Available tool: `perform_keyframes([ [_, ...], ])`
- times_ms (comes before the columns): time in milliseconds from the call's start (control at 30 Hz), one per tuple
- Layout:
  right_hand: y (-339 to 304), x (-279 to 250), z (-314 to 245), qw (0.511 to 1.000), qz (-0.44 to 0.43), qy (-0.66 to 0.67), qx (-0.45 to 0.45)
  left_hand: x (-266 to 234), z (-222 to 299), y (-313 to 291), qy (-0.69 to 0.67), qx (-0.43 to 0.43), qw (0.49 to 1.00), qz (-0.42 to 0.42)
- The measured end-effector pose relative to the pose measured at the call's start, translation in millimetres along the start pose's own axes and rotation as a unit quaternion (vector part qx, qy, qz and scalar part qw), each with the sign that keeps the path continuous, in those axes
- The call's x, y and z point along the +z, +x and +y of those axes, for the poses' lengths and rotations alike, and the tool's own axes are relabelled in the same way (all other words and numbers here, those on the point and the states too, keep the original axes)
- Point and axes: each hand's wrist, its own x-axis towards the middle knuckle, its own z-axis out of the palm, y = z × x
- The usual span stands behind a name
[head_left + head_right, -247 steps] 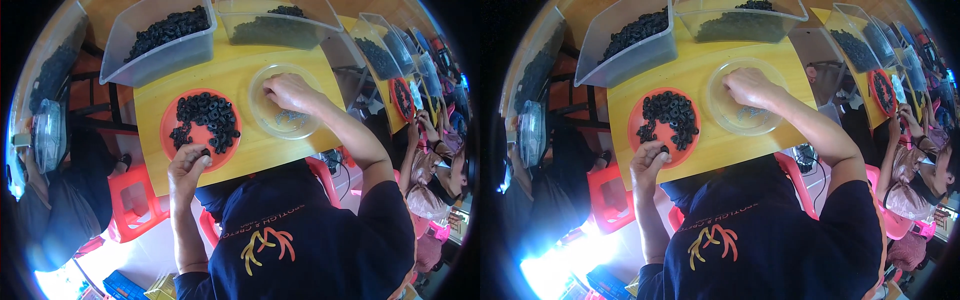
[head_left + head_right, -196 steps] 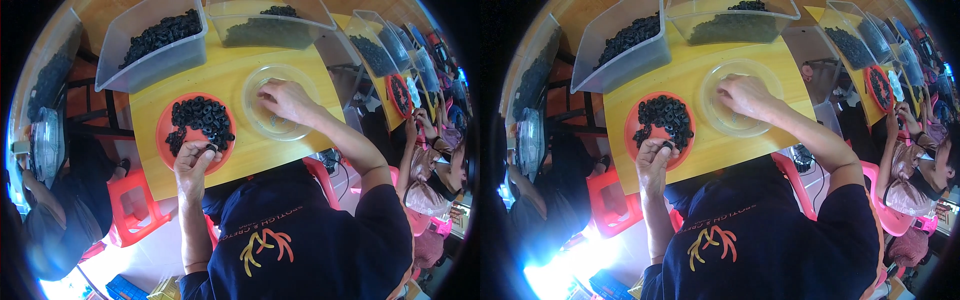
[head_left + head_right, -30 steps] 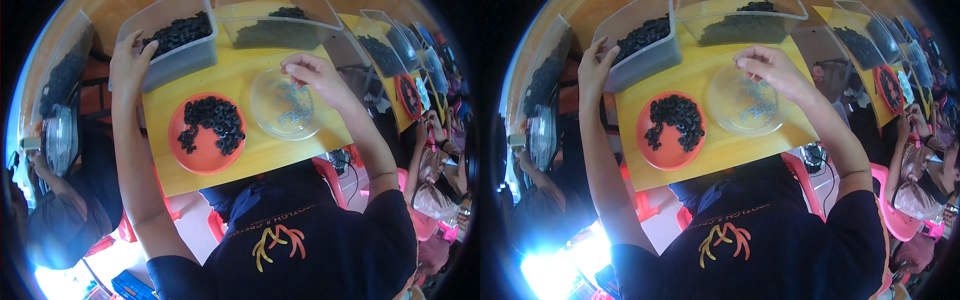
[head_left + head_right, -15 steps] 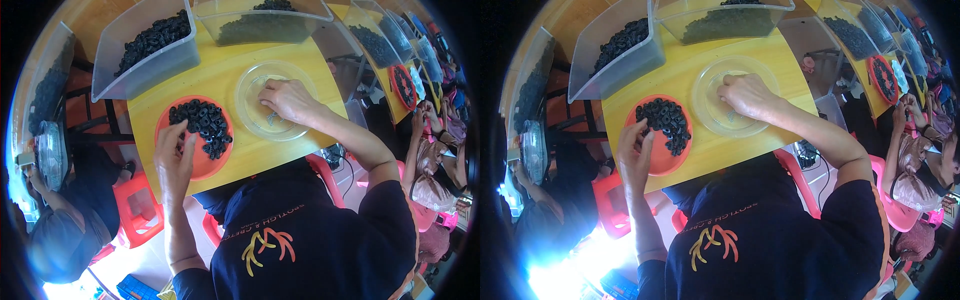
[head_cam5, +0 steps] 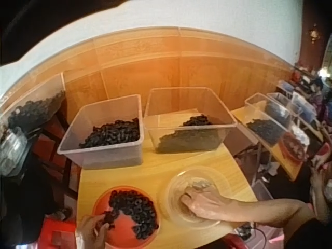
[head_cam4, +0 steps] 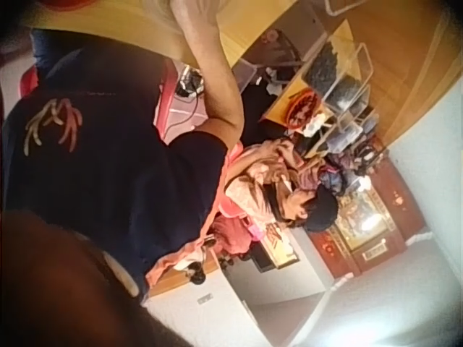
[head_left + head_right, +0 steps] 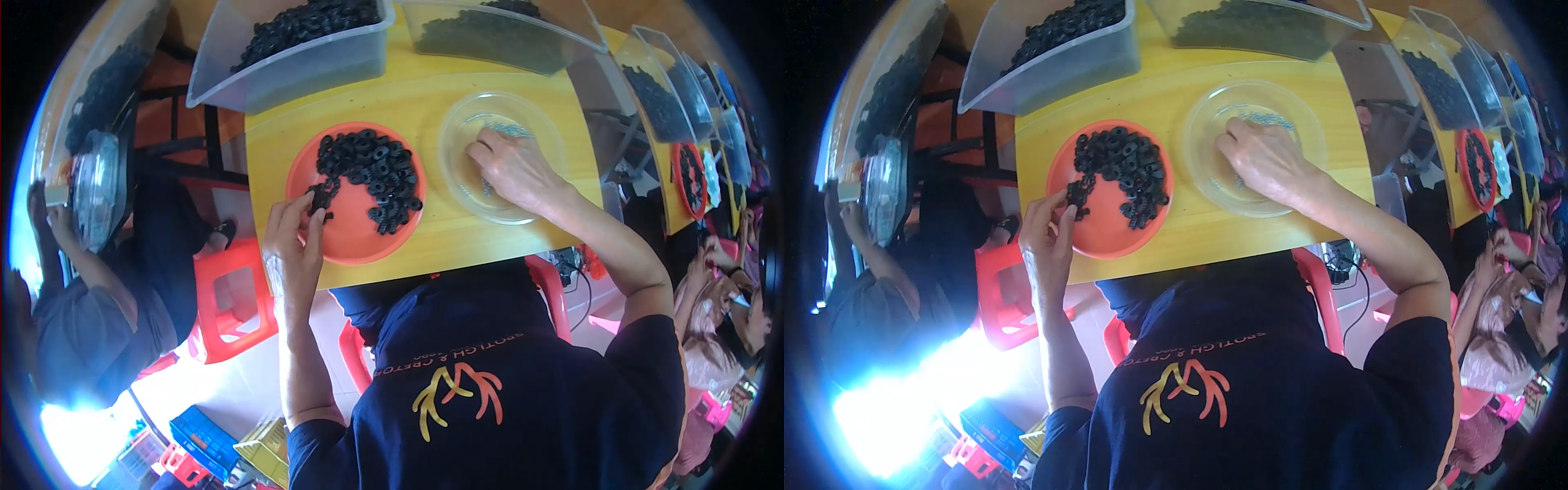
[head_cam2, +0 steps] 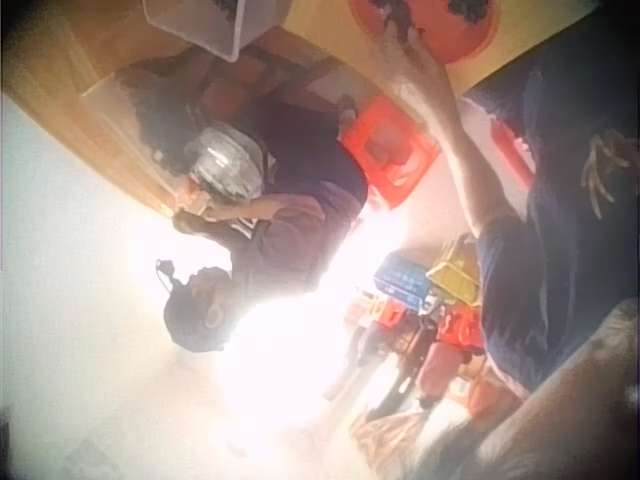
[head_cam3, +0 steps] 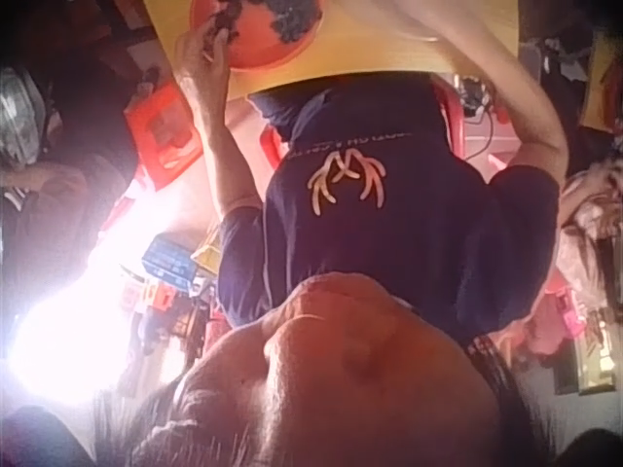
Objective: The person assembles small black plastic rings by manually inserting tiny silver or clear pieces into the center of each one, taking the components from plastic storage bins and a red plastic tray.
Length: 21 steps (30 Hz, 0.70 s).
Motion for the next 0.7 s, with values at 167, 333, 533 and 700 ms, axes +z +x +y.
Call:
perform_keyframes([
  [167,2,-2,0,0.999,-0.013,0.023,0.025,2,-5,-3,-0.044,-0.016,0.999,-0.023],
  [333,7,-24,1,0.983,0.003,0.146,0.111,23,-3,-4,-0.073,0.062,0.99,-0.105],
  [533,0,-29,3,0.876,0.026,0.438,0.2,34,1,-2,-0.024,0.089,0.985,-0.143],
  [700,-6,-37,-10,0.793,-0.004,0.566,0.225,31,5,0,-0.081,0.009,0.984,-0.16],
])
